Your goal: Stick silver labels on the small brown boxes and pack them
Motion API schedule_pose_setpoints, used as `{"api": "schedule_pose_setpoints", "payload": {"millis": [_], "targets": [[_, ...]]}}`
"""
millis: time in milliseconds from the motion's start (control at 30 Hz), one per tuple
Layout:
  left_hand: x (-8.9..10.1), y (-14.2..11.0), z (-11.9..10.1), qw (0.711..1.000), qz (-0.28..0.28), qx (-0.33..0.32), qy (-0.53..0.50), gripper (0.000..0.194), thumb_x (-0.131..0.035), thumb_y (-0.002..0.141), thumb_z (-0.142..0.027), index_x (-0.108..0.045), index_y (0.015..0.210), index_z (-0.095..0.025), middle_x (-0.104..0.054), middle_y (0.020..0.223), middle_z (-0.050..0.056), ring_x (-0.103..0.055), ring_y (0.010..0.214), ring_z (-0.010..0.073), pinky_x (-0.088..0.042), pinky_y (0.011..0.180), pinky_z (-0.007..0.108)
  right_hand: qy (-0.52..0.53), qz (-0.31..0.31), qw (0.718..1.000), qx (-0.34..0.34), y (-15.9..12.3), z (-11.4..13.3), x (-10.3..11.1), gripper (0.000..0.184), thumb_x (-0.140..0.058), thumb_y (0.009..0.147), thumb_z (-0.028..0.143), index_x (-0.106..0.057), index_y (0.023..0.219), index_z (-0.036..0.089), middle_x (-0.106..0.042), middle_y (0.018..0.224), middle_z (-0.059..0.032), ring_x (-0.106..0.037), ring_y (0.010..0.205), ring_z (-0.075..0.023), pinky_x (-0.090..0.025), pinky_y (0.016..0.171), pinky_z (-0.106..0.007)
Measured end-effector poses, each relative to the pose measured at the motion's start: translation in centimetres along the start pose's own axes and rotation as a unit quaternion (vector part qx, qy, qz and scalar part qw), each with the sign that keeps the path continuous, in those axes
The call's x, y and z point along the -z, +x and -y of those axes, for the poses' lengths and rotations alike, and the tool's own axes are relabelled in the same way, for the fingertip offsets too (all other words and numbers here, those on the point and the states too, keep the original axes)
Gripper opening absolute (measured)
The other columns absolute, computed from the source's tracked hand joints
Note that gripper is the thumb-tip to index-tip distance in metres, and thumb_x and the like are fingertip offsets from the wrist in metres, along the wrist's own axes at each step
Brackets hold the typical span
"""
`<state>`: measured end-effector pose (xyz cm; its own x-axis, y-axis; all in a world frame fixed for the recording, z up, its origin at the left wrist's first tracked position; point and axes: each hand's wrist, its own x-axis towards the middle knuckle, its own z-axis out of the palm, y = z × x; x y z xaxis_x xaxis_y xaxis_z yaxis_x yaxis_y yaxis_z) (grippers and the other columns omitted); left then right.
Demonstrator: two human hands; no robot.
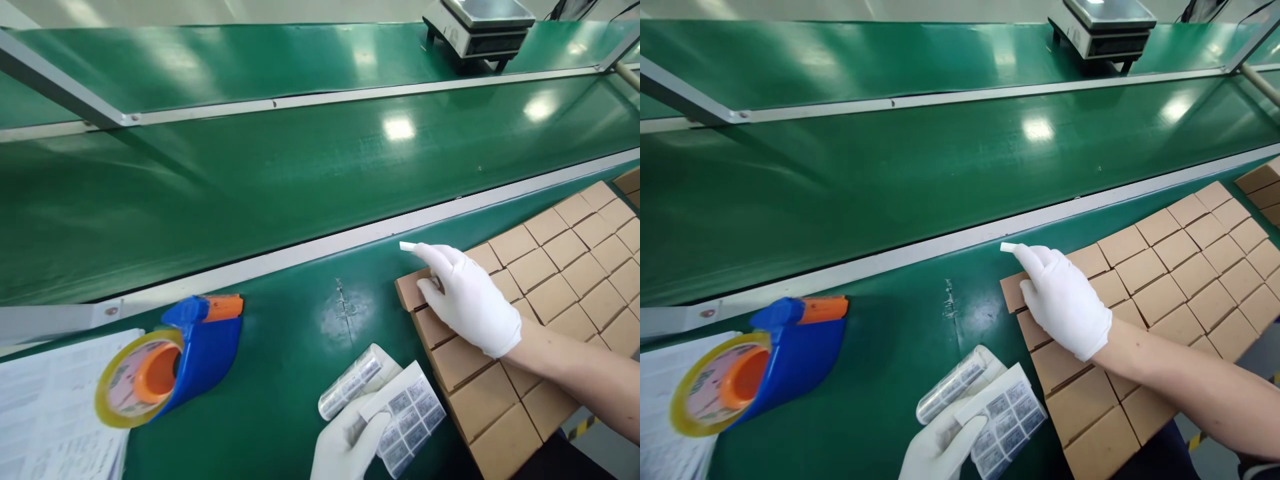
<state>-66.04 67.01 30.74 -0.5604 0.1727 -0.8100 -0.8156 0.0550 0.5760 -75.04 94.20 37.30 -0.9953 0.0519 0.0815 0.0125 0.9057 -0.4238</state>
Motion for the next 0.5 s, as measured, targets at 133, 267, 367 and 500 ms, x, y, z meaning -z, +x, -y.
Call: {"api": "schedule_pose_setpoints", "payload": {"millis": [133, 267, 367, 500], "targets": [[0.1, -0.3, -0.5, 0.999, 0.031, -0.010, 0.019, 0.054, -0.089, 0.070, -0.054, -0.083, 0.106, -0.014, -0.077, 0.117, 0.017, -0.072, 0.111, 0.0415, -0.061, 0.098, 0.049, -0.072, -0.041, 0.996, -0.017, -0.8, -2.1, 1.8, 0.060, -0.065, 0.088, 0.019, -0.055, 0.148, 0.019, -0.070, 0.111, -0.0137, -0.062, 0.107, -0.0356, -0.052, 0.097, -0.055], [0.1, -0.5, -0.7, 0.998, 0.037, -0.036, 0.025, 0.052, -0.086, 0.076, -0.052, -0.081, 0.113, -0.016, -0.074, 0.128, 0.015, -0.068, 0.120, 0.0397, -0.058, 0.103, 0.046, 0.071, -0.018, 0.994, -0.084, -3.5, -3.2, 3.9, 0.036, -0.052, 0.099, 0.022, -0.061, 0.134, 0.023, -0.073, 0.105, -0.0082, -0.070, 0.099, -0.0268, -0.057, 0.093, -0.045], [0.1, -0.6, -0.4, 0.998, 0.040, -0.046, 0.032, 0.052, -0.085, 0.078, -0.050, -0.080, 0.117, -0.017, -0.074, 0.128, 0.014, -0.067, 0.123, 0.0379, -0.059, 0.103, 0.042, 0.198, 0.059, 0.971, -0.122, -5.1, -2.2, 4.5, 0.026, -0.053, 0.100, 0.026, -0.062, 0.124, 0.025, -0.076, 0.093, -0.0014, -0.075, 0.088, -0.0205, -0.060, 0.086, -0.036], [0.0, -0.7, -0.3, 0.998, 0.028, -0.054, 0.025, 0.050, -0.087, 0.076, -0.050, -0.082, 0.112, -0.015, -0.074, 0.127, 0.015, -0.067, 0.122, 0.0388, -0.061, 0.099, 0.041, 0.245, 0.085, 0.955, -0.144, -5.3, -0.8, 3.8, 0.029, -0.058, 0.093, 0.019, -0.062, 0.121, 0.026, -0.078, 0.086, 0.0034, -0.076, 0.083, -0.0170, -0.060, 0.082, -0.031]]}}
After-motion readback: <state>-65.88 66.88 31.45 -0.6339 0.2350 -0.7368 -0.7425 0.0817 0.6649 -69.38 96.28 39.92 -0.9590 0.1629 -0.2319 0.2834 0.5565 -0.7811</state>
